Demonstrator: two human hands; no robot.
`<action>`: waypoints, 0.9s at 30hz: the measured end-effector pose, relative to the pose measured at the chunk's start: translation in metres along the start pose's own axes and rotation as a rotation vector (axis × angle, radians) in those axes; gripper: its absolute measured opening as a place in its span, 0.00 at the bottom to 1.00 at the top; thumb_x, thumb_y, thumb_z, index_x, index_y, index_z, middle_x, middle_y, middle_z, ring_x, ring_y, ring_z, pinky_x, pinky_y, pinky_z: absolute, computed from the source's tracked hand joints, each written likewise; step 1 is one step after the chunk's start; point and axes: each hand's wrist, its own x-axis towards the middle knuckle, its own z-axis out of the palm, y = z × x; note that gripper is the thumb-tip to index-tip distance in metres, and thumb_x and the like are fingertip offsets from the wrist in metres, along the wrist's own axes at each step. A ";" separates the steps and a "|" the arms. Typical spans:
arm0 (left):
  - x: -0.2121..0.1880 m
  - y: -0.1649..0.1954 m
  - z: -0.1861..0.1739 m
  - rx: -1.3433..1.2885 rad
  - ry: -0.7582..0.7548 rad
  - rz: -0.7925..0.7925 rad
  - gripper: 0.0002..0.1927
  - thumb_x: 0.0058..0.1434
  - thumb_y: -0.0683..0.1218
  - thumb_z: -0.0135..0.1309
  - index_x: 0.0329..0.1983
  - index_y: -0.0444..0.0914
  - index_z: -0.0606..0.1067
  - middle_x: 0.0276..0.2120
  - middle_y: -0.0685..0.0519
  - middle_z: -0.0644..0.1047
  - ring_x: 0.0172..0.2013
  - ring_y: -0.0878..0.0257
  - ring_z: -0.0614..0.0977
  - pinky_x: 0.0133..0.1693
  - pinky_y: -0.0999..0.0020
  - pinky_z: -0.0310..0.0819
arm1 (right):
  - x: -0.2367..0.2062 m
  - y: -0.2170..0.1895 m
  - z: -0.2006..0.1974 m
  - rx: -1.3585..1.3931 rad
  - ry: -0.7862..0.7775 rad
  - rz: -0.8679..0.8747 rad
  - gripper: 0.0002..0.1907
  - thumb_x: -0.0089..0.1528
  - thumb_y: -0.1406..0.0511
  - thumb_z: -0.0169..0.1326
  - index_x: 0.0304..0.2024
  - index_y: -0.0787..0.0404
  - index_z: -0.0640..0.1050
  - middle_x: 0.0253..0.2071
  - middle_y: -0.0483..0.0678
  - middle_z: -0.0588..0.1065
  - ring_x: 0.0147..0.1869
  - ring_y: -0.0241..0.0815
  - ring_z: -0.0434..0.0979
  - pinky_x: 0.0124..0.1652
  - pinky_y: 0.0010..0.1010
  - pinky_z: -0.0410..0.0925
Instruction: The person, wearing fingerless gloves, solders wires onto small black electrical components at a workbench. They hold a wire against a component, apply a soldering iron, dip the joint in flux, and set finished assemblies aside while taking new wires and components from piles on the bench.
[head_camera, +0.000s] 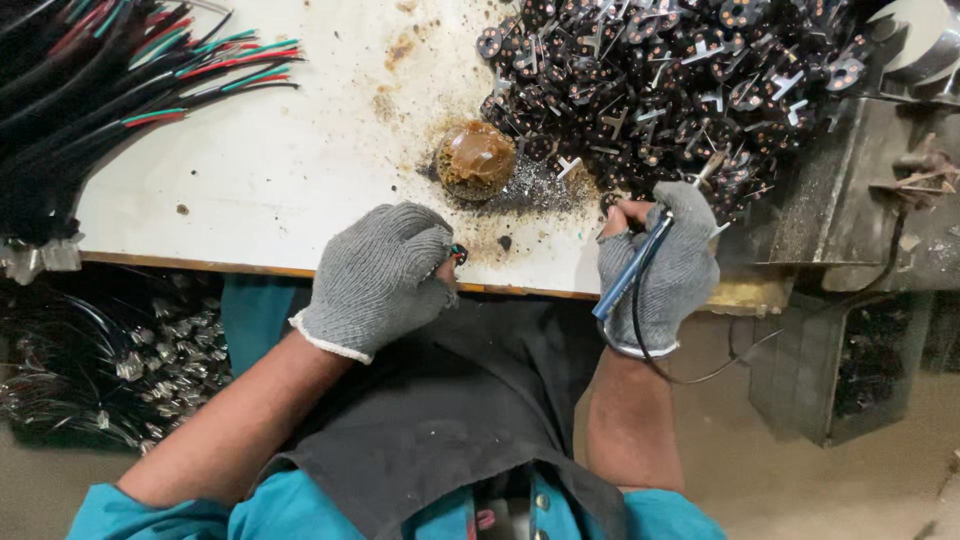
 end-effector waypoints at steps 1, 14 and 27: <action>0.000 0.000 0.000 0.004 -0.001 0.001 0.06 0.53 0.45 0.60 0.33 0.39 0.78 0.38 0.48 0.80 0.37 0.49 0.81 0.39 0.55 0.77 | 0.000 -0.006 0.000 0.166 -0.006 0.115 0.27 0.57 0.70 0.69 0.53 0.59 0.69 0.37 0.46 0.80 0.37 0.47 0.81 0.39 0.33 0.72; 0.000 -0.002 0.001 0.004 -0.047 -0.039 0.06 0.54 0.46 0.59 0.32 0.40 0.78 0.37 0.48 0.79 0.37 0.49 0.81 0.38 0.54 0.76 | -0.038 -0.037 0.004 0.773 -0.025 0.168 0.22 0.65 0.70 0.67 0.49 0.60 0.64 0.43 0.48 0.79 0.46 0.41 0.82 0.46 0.28 0.75; 0.001 -0.005 -0.005 -0.031 -0.075 -0.041 0.08 0.49 0.46 0.58 0.31 0.41 0.78 0.33 0.49 0.77 0.34 0.49 0.80 0.33 0.53 0.75 | -0.029 -0.057 0.008 0.785 -0.335 0.499 0.33 0.56 0.66 0.71 0.54 0.61 0.63 0.37 0.46 0.77 0.37 0.35 0.79 0.38 0.24 0.74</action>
